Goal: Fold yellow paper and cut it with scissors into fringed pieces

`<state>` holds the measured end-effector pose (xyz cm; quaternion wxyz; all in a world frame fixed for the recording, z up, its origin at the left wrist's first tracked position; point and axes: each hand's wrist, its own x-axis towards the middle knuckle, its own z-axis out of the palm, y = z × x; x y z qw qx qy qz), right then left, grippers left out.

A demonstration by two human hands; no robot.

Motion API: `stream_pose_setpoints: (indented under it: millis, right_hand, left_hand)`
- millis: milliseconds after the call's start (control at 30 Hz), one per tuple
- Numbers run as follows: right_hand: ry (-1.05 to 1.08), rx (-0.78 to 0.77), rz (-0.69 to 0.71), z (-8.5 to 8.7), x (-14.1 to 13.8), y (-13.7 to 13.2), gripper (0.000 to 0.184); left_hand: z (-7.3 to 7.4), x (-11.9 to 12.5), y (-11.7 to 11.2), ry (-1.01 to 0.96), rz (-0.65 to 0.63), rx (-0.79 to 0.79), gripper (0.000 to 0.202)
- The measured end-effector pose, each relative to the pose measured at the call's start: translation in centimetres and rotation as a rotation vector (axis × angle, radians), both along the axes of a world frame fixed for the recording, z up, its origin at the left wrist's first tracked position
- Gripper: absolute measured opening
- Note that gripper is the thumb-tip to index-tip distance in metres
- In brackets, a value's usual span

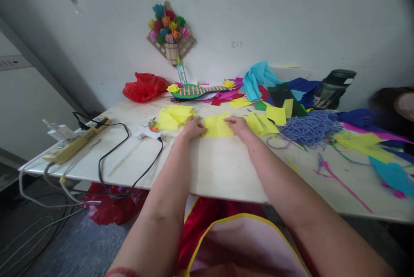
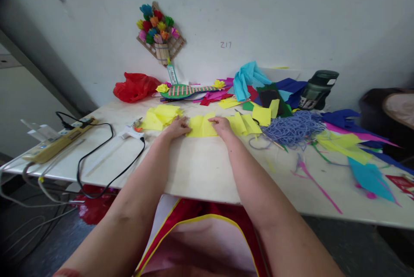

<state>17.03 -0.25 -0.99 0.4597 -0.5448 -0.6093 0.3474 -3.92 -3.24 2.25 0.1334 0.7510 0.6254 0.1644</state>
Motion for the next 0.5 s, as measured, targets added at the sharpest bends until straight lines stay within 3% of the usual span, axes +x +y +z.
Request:
stream_pose_setpoints:
  millis: [500]
  right_hand:
    - [-0.044, 0.017, 0.017, -0.17, 0.18, 0.01, 0.035]
  left_hand:
    - [-0.25, -0.14, 0.20, -0.056, 0.021, -0.018, 0.017]
